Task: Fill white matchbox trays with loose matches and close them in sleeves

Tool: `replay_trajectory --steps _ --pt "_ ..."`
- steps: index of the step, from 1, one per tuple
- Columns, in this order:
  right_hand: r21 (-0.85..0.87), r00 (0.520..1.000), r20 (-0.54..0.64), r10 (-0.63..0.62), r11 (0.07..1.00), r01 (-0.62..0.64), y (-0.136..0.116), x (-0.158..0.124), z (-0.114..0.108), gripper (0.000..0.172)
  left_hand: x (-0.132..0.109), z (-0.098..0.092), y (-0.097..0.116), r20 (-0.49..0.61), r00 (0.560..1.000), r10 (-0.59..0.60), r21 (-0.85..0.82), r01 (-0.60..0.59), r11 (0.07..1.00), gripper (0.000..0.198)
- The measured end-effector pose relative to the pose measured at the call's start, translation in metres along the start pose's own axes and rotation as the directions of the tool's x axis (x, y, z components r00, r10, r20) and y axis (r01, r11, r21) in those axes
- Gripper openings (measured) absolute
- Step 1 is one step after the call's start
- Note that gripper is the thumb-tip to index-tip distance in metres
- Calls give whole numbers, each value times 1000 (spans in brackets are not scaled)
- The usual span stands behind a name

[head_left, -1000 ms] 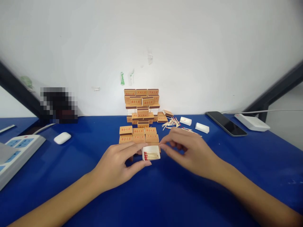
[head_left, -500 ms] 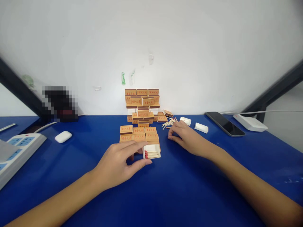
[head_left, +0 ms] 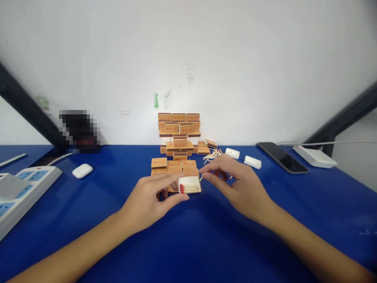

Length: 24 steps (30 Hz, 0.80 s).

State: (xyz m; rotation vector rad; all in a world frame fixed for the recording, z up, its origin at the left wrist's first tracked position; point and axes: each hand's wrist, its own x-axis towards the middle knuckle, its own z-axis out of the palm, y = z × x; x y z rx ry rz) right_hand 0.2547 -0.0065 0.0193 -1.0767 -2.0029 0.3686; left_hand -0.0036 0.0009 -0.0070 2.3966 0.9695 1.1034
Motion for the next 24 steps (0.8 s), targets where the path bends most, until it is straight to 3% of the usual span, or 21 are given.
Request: replay_trajectory --steps 4,8,11,18,24 --pt "129 989 -42 145 982 -139 -8 -4 4 8 1 1 -1 -8 1000 -12 -38 11 999 39" --pt "26 999 -13 41 999 -41 -3 -4 4 9 0 0 2 -4 1000 -5 -28 5 1000 43" --pt "-55 997 70 -17 998 21 4 -3 3 11 0 0 1 -17 999 -30 28 31 999 41" --pt "-135 971 237 32 991 0 12 -4 0 15 0 0 -7 1 995 -104 80 104 991 36" --pt "-213 871 466 154 975 -59 0 -11 10 7 -2 0 -6 -17 996 -86 118 87 989 33"
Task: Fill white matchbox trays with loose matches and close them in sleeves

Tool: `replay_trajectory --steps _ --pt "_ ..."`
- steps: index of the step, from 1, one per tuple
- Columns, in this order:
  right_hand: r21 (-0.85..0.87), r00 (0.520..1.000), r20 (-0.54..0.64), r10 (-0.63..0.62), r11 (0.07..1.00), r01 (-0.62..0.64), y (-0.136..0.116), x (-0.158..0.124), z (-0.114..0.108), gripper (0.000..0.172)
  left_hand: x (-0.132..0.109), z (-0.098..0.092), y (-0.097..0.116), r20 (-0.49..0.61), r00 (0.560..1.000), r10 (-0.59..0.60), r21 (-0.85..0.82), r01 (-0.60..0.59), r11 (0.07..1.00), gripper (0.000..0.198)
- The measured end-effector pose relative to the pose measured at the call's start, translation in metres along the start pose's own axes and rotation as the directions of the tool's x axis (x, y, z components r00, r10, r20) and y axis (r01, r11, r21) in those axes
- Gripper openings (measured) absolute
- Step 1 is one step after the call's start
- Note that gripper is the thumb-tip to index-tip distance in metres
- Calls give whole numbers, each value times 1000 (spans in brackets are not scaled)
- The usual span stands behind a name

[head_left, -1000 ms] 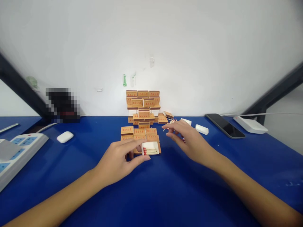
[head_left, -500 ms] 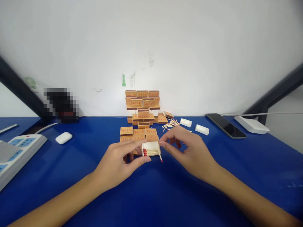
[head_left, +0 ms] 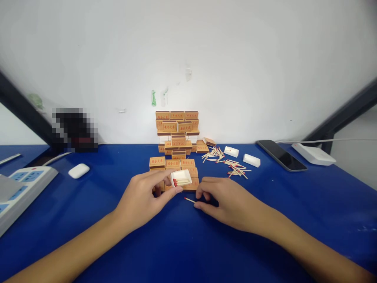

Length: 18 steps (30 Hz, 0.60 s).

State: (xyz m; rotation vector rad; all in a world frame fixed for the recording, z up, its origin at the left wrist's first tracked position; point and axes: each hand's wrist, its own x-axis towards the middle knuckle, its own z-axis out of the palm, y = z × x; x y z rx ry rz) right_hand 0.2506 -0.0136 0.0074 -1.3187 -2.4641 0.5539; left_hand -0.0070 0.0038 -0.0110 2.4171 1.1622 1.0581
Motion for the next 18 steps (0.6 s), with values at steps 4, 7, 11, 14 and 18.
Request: replay_trajectory --steps 4,7,11,14,18 --pt "-6 993 116 6 1000 -5 0 -2 2 13 0 0 -1 12 1000 20 0 -20 1000 36" --pt "39 991 122 -52 998 48 2 -4 -6 13 0 1 -2 10 1000 27 -6 -27 1000 37" --pt "80 997 -54 -48 995 52 1 -4 -13 12 -1 2 0 25 999 42 -23 -41 999 40" --pt "42 978 -197 -71 996 80 1 -3 -9 10 -3 3 3 47 995 85 -59 -82 995 44" --pt "-30 964 -210 -166 986 164 2 -3 0 8 -4 3 7 44 989 138 -90 -134 987 45"
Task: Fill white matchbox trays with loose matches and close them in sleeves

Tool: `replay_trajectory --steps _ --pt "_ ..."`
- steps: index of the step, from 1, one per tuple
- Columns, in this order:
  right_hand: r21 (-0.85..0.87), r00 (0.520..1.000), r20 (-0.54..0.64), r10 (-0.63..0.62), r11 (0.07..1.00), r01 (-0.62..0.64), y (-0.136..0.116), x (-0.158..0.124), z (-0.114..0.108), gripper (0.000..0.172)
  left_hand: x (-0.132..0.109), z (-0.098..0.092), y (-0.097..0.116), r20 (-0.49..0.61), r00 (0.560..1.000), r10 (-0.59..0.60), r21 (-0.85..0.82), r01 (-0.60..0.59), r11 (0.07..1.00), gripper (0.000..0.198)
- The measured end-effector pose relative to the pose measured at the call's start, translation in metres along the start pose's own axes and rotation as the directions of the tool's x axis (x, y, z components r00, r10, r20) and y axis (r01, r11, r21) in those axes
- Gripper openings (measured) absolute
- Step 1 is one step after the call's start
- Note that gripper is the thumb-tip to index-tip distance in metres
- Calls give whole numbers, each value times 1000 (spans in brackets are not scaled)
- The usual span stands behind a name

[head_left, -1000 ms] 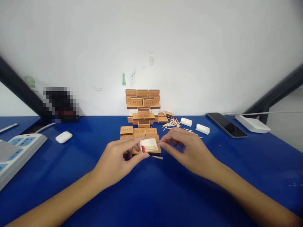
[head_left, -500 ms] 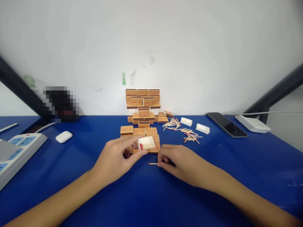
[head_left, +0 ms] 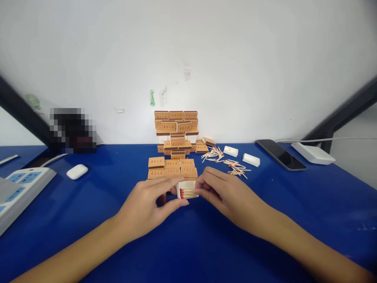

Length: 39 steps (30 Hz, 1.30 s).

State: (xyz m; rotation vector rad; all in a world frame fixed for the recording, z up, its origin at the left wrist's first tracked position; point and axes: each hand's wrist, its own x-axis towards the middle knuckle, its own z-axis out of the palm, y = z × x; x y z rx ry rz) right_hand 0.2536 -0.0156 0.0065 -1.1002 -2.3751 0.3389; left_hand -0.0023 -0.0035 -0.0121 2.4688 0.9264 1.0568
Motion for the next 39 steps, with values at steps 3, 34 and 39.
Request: replay_trajectory --steps 3,34,39 --pt "24 998 -30 -63 998 63 -1 0 1 9 0 0 0 -3 1000 6 -31 -6 999 45" --pt "-290 994 -43 96 951 -104 107 18 -5 12 1 -2 1 -41 999 3 40 -1 999 42" --pt "-216 990 -129 62 972 -89 86 17 -8 13 -1 -1 -1 -17 1000 -4 36 5 999 41"
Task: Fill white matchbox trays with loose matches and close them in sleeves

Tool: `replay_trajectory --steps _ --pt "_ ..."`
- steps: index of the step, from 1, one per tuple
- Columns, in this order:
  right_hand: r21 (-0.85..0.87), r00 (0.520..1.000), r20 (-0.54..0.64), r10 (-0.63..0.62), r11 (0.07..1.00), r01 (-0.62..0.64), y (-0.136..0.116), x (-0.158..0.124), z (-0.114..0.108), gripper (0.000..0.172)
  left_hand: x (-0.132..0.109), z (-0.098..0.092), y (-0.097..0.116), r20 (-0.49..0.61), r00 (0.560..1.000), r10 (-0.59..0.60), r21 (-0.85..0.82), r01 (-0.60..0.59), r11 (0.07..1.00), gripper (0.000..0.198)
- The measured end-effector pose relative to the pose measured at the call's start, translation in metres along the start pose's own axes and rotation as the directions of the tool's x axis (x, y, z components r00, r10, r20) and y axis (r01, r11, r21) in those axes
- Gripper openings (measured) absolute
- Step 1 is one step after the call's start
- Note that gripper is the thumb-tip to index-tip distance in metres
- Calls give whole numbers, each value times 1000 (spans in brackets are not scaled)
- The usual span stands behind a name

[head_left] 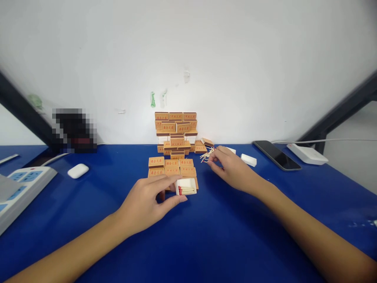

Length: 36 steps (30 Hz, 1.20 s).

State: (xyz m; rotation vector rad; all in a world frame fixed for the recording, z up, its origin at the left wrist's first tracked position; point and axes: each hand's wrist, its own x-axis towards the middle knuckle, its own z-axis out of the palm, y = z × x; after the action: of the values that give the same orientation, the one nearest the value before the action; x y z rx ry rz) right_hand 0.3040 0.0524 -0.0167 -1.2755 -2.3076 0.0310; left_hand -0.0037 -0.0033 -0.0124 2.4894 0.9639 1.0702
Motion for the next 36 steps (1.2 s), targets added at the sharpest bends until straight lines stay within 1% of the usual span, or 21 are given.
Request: replay_trajectory --steps 4,6,8,11,14,17,20,22,23,25,27,29,32,36 --pt "121 1000 2 -6 993 6 -30 -4 -11 11 1 0 0 16 999 -35 -10 35 999 41" --pt "144 999 2 -46 989 45 -49 -7 -15 10 2 0 1 26 998 -48 -20 49 999 40" --pt "139 995 -17 -101 985 102 -68 -10 -17 9 3 0 1 36 998 -53 -30 54 998 39" --pt "70 981 -53 -189 979 192 -87 -12 -14 10 2 2 2 29 999 -40 -19 41 999 39" --pt "9 967 -54 -248 969 248 -94 -12 -7 15 1 4 2 17 1000 -11 -7 12 1000 40" --pt "41 965 -53 -258 965 260 -94 -12 -3 16 1 4 2 11 1000 11 -10 -11 1000 39" --pt "158 975 -63 -213 962 220 -89 -13 -7 14 1 3 2 0 1000 -1 -3 1 1000 39" --pt "226 989 -63 -137 963 148 -81 -13 -14 15 2 1 2 -16 1000 -14 5 14 1000 39" --pt "244 995 -43 -91 965 98 -76 -12 -18 15 2 0 1 -27 999 -20 8 20 1000 39" --pt "251 998 60 -15 968 0 -65 -12 -24 13 2 -1 1 -51 998 -34 15 35 999 41" --pt "244 977 214 14 967 -68 -57 -11 -28 12 2 -1 0 -61 997 -49 24 50 998 41" --pt "258 942 336 -3 962 -88 -53 -12 -26 8 2 -1 -1 -58 997 -55 31 57 998 41" --pt "294 911 411 -30 950 -102 -55 -14 -19 6 3 -1 -1 -48 997 -55 35 57 998 40" --pt "281 884 468 -22 952 -125 -60 -18 -14 11 3 -1 0 -49 997 -56 31 58 998 41"
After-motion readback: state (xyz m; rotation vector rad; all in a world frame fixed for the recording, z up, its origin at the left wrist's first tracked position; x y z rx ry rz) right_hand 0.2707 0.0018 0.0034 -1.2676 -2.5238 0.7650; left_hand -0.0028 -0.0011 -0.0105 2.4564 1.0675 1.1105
